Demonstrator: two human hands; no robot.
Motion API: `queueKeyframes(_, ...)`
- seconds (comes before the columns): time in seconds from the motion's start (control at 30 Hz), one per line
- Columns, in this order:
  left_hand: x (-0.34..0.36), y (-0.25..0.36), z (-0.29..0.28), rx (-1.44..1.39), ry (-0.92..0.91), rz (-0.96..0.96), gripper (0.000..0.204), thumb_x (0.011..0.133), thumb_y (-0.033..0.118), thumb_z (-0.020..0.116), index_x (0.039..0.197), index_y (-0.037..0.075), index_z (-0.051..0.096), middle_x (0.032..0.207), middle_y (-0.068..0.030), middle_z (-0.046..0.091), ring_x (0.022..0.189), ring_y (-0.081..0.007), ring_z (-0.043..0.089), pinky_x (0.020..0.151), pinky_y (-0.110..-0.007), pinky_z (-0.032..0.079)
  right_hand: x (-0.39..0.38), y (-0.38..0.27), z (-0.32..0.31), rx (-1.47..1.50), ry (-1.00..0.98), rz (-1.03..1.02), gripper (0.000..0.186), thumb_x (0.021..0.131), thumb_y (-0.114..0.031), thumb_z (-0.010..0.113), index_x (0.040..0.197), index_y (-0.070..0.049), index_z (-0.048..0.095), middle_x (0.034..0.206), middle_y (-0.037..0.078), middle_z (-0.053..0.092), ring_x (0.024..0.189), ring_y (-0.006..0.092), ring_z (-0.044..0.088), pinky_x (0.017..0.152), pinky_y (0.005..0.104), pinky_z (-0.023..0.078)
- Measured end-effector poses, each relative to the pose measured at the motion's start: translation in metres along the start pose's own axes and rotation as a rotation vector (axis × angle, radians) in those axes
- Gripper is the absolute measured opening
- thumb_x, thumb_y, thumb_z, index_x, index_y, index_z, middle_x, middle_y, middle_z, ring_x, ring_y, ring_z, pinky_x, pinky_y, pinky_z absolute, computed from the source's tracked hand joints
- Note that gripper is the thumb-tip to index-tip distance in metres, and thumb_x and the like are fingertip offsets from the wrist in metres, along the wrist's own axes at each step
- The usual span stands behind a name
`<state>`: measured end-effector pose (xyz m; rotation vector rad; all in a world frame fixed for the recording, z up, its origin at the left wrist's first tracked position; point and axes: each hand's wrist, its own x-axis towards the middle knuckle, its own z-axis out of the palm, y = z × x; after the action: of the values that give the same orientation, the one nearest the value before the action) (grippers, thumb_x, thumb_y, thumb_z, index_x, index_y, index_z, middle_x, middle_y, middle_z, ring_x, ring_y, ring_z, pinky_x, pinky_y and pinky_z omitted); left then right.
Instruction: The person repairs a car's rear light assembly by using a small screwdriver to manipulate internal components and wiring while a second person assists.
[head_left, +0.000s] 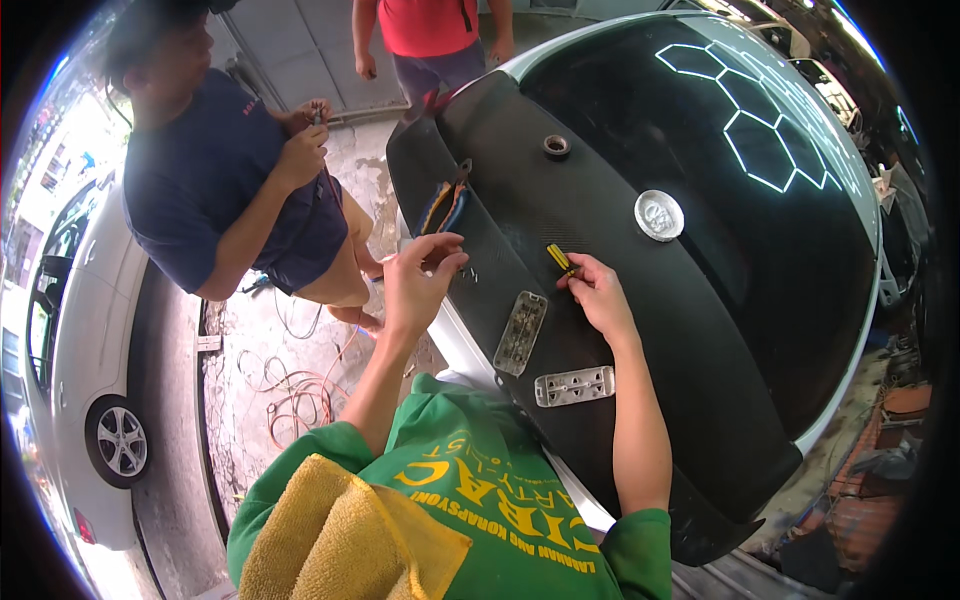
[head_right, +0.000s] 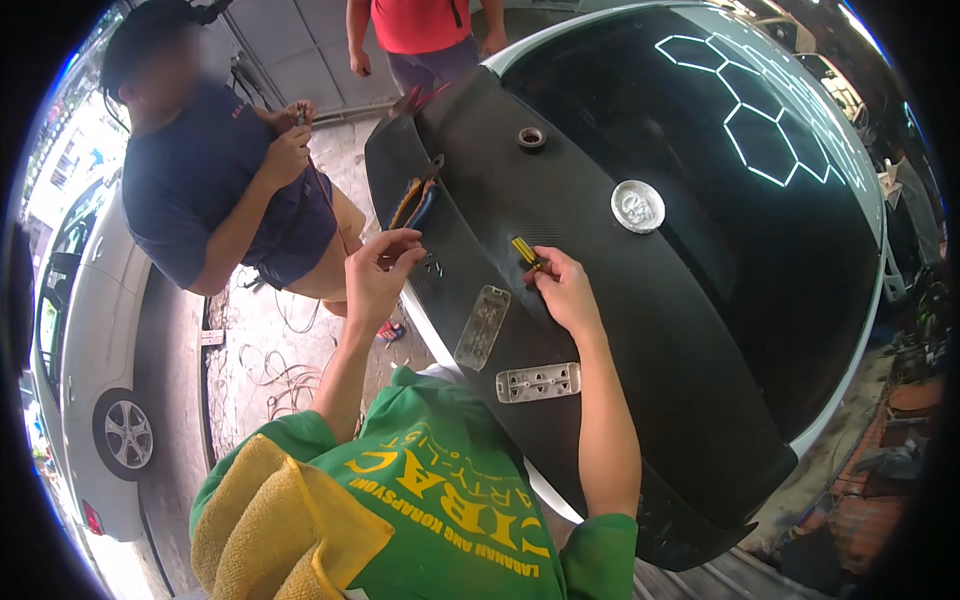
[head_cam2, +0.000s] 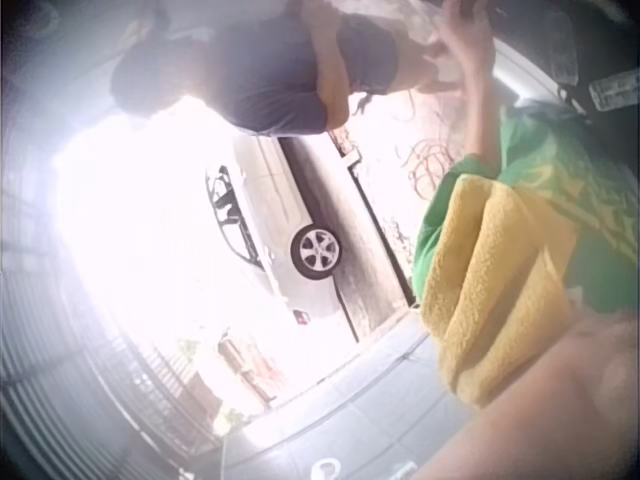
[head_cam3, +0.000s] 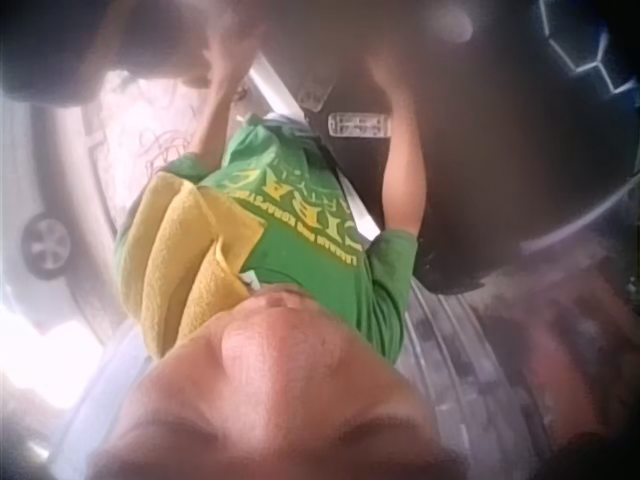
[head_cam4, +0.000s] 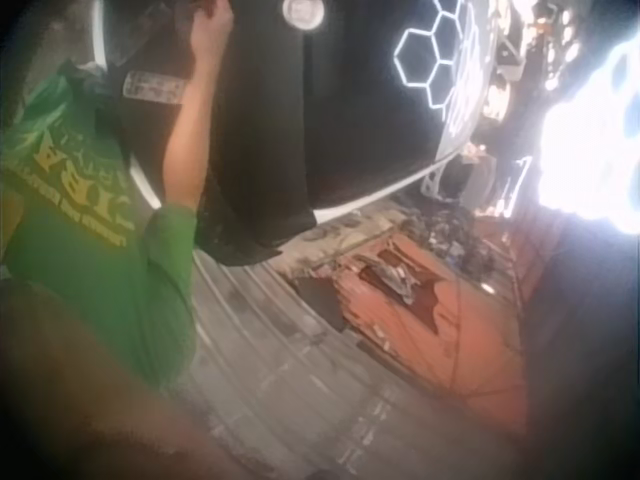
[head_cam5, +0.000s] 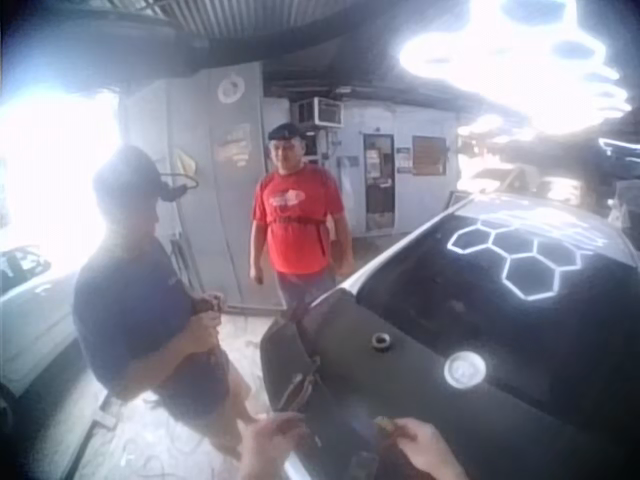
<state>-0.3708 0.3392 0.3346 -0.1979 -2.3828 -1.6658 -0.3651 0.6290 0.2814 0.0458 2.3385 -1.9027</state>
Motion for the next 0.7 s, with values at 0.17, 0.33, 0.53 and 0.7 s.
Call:
queueKeyframes(0.17, 0.015, 0.004, 0.007, 0.199, -0.013, 0.064, 0.024, 0.085, 0.004, 0.077, 0.109, 0.001, 0.076, 0.093, -0.0114, 0.079, 0.087, -0.0163, 0.076, 0.079, -0.029, 0.059, -0.001, -0.003, -0.012, 0.029, 0.054, 0.036, 0.044, 0.097, -0.001, 0.057, 0.141, 0.000, 0.057, 0.091, 0.002, 0.071, 0.067, 0.0043, 0.049, 0.061, 0.0207, 0.041)
queueKeyframes(0.33, 0.035, 0.004, 0.015, 0.443, -0.204, 0.084, 0.030, 0.081, 0.011, 0.079, 0.109, 0.001, 0.075, 0.095, -0.0159, 0.078, 0.089, -0.0256, 0.076, 0.081, -0.034, 0.059, 0.000, 0.003, -0.013, -0.014, 0.078, 0.006, 0.039, 0.096, -0.003, 0.059, 0.135, 0.002, 0.061, 0.092, 0.005, 0.074, 0.077, 0.0083, 0.061, 0.072, 0.0251, 0.048)
queueKeyframes(0.53, 0.044, -0.003, 0.017, 0.493, -0.280, 0.070, 0.027, 0.084, 0.014, 0.077, 0.108, 0.003, 0.076, 0.095, -0.0161, 0.078, 0.089, -0.0282, 0.076, 0.082, -0.037, 0.058, 0.003, 0.006, -0.013, -0.033, 0.076, 0.001, 0.038, 0.096, -0.003, 0.059, 0.134, 0.003, 0.061, 0.093, 0.007, 0.075, 0.084, 0.0110, 0.066, 0.078, 0.0270, 0.050)
queueKeyframes(0.7, 0.047, -0.003, 0.011, 0.430, -0.259, 0.024, 0.024, 0.087, 0.013, 0.074, 0.110, 0.005, 0.077, 0.092, -0.0162, 0.077, 0.086, -0.0325, 0.075, 0.081, -0.039, 0.058, 0.004, 0.006, -0.013, -0.054, 0.087, 0.008, 0.038, 0.096, -0.004, 0.059, 0.134, 0.002, 0.061, 0.092, 0.007, 0.075, 0.084, 0.0107, 0.066, 0.078, 0.0267, 0.050)
